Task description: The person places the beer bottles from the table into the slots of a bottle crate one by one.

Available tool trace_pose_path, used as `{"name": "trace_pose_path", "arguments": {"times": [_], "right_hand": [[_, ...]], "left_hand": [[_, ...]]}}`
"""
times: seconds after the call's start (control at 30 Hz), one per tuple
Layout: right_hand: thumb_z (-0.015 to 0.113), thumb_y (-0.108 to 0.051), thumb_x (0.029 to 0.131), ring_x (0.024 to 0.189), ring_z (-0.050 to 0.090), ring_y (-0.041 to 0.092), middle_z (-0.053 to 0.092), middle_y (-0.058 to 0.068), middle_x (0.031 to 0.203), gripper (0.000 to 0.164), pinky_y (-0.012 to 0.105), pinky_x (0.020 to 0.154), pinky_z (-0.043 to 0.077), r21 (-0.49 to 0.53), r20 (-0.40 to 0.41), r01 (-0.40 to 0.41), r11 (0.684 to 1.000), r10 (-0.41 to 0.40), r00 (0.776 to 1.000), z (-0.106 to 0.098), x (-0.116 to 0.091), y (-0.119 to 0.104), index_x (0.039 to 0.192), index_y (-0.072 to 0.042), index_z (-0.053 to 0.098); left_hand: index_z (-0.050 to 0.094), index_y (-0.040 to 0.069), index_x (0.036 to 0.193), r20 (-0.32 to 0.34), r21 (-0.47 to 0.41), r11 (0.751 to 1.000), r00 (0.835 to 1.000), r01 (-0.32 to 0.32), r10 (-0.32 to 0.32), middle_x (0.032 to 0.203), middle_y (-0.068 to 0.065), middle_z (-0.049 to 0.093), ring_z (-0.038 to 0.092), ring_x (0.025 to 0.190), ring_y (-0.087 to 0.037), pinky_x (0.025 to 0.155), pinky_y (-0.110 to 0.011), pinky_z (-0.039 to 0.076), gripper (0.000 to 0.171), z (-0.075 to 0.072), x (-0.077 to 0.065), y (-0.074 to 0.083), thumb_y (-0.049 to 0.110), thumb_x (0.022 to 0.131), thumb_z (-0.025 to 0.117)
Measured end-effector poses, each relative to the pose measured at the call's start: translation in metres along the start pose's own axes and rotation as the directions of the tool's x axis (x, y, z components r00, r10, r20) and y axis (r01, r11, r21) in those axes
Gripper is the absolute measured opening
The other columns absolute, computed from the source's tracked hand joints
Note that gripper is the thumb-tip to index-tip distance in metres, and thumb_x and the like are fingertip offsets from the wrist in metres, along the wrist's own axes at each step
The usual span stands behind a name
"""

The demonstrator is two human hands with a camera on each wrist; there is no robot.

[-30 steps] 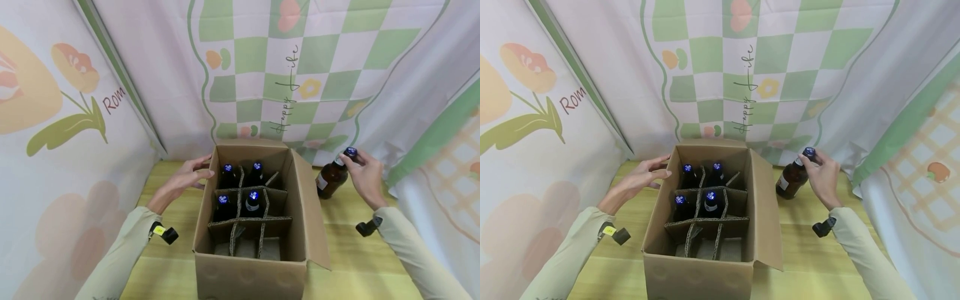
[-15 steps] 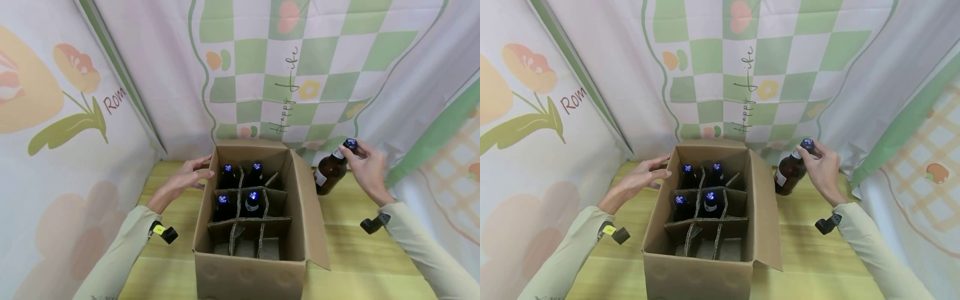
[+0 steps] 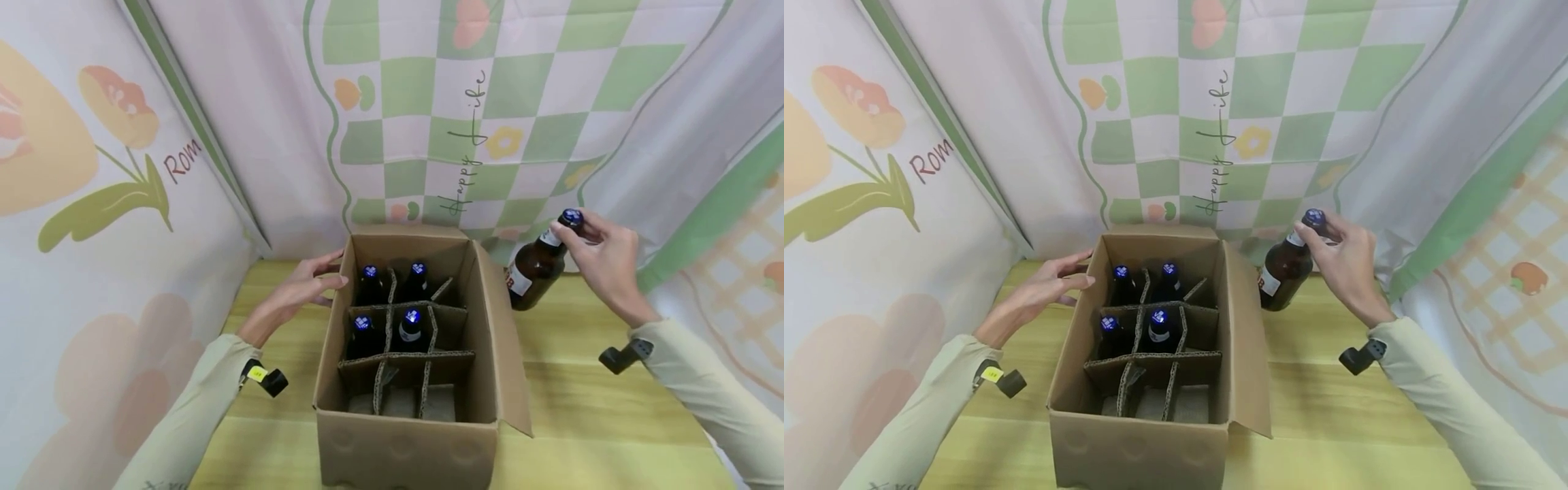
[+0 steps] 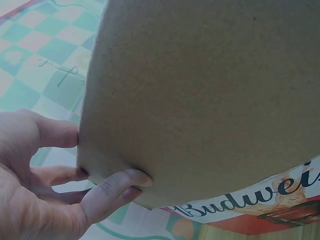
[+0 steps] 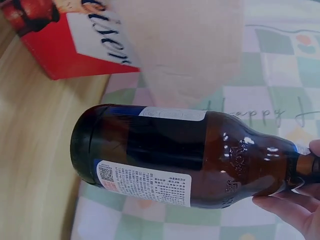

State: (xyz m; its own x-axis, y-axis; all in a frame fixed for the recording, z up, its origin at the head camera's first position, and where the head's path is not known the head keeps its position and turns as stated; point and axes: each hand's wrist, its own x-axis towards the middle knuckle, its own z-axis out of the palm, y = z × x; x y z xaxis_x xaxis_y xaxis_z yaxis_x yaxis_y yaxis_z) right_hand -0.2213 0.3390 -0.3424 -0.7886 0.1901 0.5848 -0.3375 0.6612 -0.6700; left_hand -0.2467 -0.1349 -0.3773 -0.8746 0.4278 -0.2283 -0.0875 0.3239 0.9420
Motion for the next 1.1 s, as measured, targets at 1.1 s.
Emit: {"name": "trace_pose_path", "arguments": {"times": [1.1], "right_hand": [[0.084, -0.007, 0.087, 0.066, 0.067, 0.007, 0.079, 0.001, 0.083, 0.024, 0.011, 0.062, 0.053, 0.453, -0.280, 0.111, 0.884, 0.023, 0.960, -0.003, 0.025, -0.125, 0.104, 0.009, 0.079]], "left_hand": [[0.026, 0.017, 0.167, -0.002, -0.014, 1.000, 1.000, 0.001, -0.001, 0.173, -0.017, 0.021, 0.054, 0.135, -0.041, 0.097, -0.042, 0.061, 0.077, -0.002, 0.000, 0.000, 0.019, 0.101, 0.065]]}}
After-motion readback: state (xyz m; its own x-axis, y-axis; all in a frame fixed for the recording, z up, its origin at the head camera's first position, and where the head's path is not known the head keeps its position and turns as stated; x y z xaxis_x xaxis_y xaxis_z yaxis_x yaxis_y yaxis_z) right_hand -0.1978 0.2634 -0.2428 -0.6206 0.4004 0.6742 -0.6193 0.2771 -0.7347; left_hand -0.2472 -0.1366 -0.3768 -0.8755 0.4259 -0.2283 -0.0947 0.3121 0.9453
